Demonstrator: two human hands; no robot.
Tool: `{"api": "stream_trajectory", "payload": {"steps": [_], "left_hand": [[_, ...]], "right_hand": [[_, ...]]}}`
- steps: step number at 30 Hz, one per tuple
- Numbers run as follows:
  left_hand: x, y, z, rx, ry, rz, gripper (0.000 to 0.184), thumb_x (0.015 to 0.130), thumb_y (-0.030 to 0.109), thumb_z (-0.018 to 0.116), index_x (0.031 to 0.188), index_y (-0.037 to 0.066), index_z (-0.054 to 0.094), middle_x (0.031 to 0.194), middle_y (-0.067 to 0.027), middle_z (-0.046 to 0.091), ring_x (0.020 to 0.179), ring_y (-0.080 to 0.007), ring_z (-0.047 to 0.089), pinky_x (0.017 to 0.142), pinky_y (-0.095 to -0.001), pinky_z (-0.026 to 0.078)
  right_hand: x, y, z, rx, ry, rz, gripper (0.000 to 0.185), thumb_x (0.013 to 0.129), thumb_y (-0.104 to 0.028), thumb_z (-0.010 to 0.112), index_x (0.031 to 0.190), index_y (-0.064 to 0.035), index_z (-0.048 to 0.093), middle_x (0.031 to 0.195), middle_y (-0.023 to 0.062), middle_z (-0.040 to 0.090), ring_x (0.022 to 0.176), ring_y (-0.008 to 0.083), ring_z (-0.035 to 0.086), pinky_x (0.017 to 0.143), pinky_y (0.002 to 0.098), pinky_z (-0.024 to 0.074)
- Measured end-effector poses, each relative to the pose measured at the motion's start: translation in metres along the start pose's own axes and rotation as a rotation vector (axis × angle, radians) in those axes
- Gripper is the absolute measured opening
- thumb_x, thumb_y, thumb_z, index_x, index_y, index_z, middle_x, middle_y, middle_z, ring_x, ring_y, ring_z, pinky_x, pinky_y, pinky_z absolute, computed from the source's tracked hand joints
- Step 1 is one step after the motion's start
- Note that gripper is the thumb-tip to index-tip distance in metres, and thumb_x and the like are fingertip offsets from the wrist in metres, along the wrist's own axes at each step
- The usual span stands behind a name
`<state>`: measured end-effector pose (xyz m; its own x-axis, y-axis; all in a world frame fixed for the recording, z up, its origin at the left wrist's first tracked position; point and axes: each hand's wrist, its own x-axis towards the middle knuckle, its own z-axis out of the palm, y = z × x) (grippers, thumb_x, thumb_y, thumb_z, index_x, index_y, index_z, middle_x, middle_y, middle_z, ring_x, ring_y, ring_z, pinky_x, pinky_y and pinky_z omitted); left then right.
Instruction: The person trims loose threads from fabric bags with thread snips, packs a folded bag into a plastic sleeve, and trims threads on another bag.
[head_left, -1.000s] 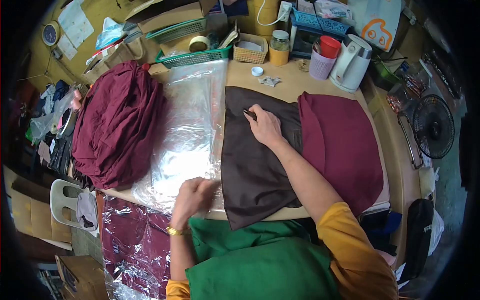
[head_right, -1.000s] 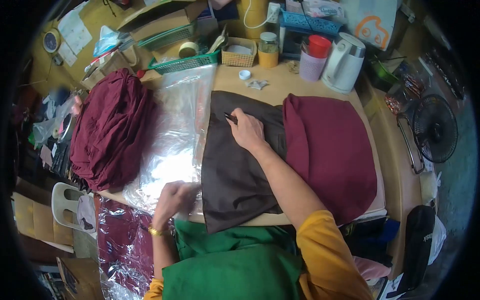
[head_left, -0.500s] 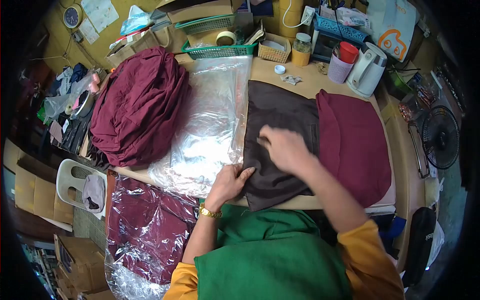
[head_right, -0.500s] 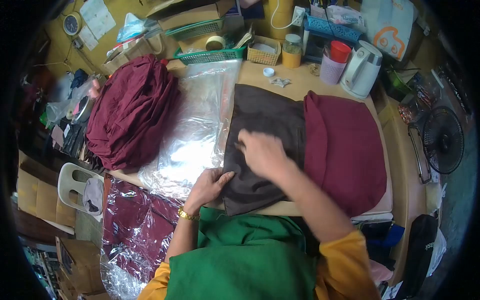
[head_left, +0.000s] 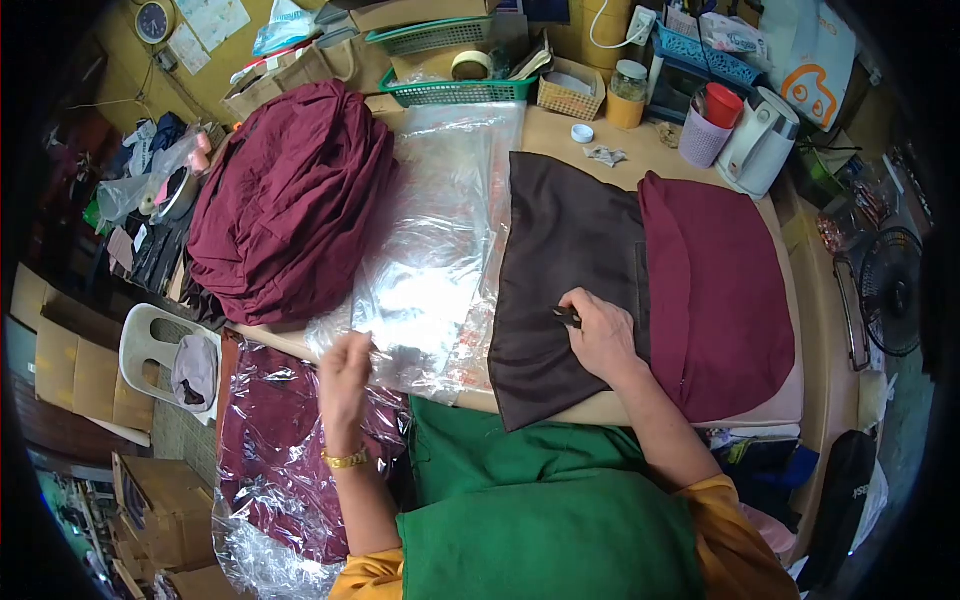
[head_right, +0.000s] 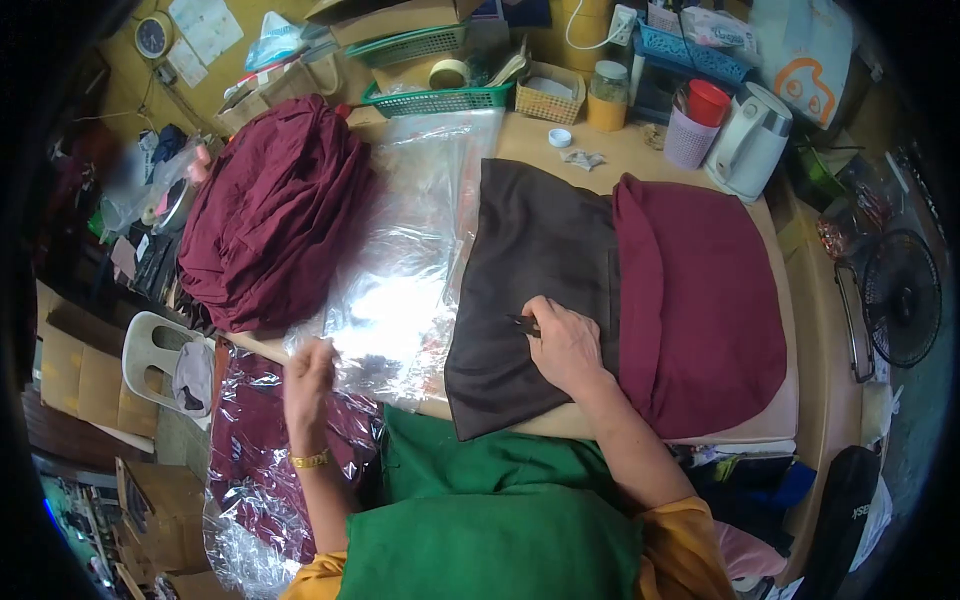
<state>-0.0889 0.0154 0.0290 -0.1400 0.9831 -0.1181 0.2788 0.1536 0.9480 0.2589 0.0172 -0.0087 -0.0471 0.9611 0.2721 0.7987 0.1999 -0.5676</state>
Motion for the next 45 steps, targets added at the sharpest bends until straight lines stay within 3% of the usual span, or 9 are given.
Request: {"api": "stream_trajectory", "payload": {"steps": [2, 6, 10, 18, 23, 26, 29, 36, 45], "left_hand": [[0.000, 0.003, 0.006, -0.053, 0.253, 0.258, 0.030, 0.100, 0.031, 0.061, 0.113, 0.003, 0.063, 0.092, -0.0008, 0.064, 0.068, -0.0046, 0.054, 0.053, -0.0189, 0.039], [-0.026, 0.044, 0.052, -0.071, -0.193, -0.060, 0.038, 0.102, 0.030, 0.056, 0.129, 0.003, 0.055, 0.103, -0.0076, 0.069, 0.070, -0.0088, 0.064, 0.053, -0.0228, 0.045], [-0.035, 0.016, 0.113, 0.308, -0.560, 0.143, 0.041, 0.096, 0.033, 0.066, 0.082, -0.005, 0.059, 0.059, -0.0169, 0.047, 0.055, -0.0201, 0.041, 0.056, -0.0405, 0.040], [-0.038, 0.020, 0.099, 0.266, -0.453, 0.125, 0.036, 0.100, 0.027, 0.056, 0.079, -0.001, 0.063, 0.061, -0.0162, 0.056, 0.055, -0.0274, 0.049, 0.060, -0.0395, 0.044], [-0.025, 0.004, 0.053, 0.353, -0.305, -0.005, 0.036, 0.102, 0.026, 0.053, 0.076, 0.002, 0.063, 0.071, -0.0121, 0.064, 0.062, -0.0155, 0.055, 0.061, -0.0342, 0.044], [-0.027, -0.007, 0.061, 0.309, -0.180, 0.276, 0.039, 0.104, 0.027, 0.052, 0.074, 0.003, 0.061, 0.089, -0.0104, 0.069, 0.073, -0.0112, 0.058, 0.063, -0.0288, 0.045], [-0.032, -0.004, 0.081, -0.789, -0.409, -0.015, 0.040, 0.106, 0.035, 0.049, 0.079, 0.006, 0.059, 0.103, -0.0081, 0.069, 0.080, -0.0078, 0.061, 0.069, -0.0223, 0.051], [-0.037, -0.003, 0.085, -0.808, -0.500, 0.001, 0.036, 0.106, 0.030, 0.049, 0.083, 0.004, 0.057, 0.099, -0.0127, 0.065, 0.083, -0.0141, 0.063, 0.073, -0.0241, 0.051], [-0.042, 0.010, 0.086, -0.742, -0.497, 0.006, 0.039, 0.107, 0.032, 0.046, 0.082, 0.005, 0.058, 0.096, -0.0105, 0.063, 0.083, -0.0147, 0.060, 0.079, -0.0270, 0.049]], "right_hand": [[0.000, 0.001, 0.002, -0.004, -0.006, -0.006, 0.015, 0.084, -0.007, 0.065, 0.097, -0.0080, 0.058, 0.089, 0.0101, 0.068, 0.084, 0.0346, 0.067, 0.073, 0.0475, 0.0501], [0.000, -0.001, 0.003, -0.008, 0.034, -0.008, 0.016, 0.084, -0.005, 0.065, 0.099, -0.0075, 0.058, 0.087, 0.0121, 0.068, 0.082, 0.0358, 0.067, 0.070, 0.0469, 0.0496], [0.008, 0.006, -0.003, -0.047, 0.097, 0.050, 0.015, 0.087, -0.005, 0.065, 0.100, -0.0064, 0.059, 0.087, 0.0150, 0.068, 0.080, 0.0364, 0.067, 0.068, 0.0458, 0.0493], [-0.011, -0.014, 0.009, 0.041, 0.023, -0.095, 0.022, 0.081, -0.004, 0.070, 0.101, -0.0061, 0.060, 0.076, 0.0136, 0.066, 0.072, 0.0333, 0.067, 0.064, 0.0415, 0.0489], [-0.007, -0.010, 0.008, 0.078, -0.036, -0.014, 0.024, 0.079, -0.005, 0.070, 0.101, -0.0073, 0.060, 0.077, 0.0115, 0.067, 0.073, 0.0324, 0.067, 0.067, 0.0433, 0.0496], [-0.009, -0.008, 0.011, 0.046, -0.057, -0.036, 0.026, 0.080, -0.009, 0.072, 0.102, -0.0081, 0.059, 0.077, 0.0096, 0.067, 0.074, 0.0319, 0.067, 0.069, 0.0437, 0.0504], [-0.010, -0.012, 0.007, 0.070, -0.071, -0.016, 0.029, 0.082, -0.015, 0.074, 0.106, -0.0085, 0.060, 0.081, 0.0096, 0.067, 0.076, 0.0314, 0.067, 0.069, 0.0435, 0.0504], [-0.009, -0.045, -0.029, 0.112, -0.132, -0.121, 0.029, 0.083, -0.021, 0.075, 0.108, -0.0083, 0.068, 0.102, 0.0081, 0.058, 0.091, 0.0253, 0.064, 0.078, 0.0390, 0.0494], [-0.005, -0.095, -0.035, -0.085, -0.121, -0.353, 0.023, 0.071, -0.013, 0.080, 0.090, -0.0083, 0.068, 0.087, 0.0045, 0.053, 0.074, 0.0208, 0.060, 0.067, 0.0354, 0.0417]]}}
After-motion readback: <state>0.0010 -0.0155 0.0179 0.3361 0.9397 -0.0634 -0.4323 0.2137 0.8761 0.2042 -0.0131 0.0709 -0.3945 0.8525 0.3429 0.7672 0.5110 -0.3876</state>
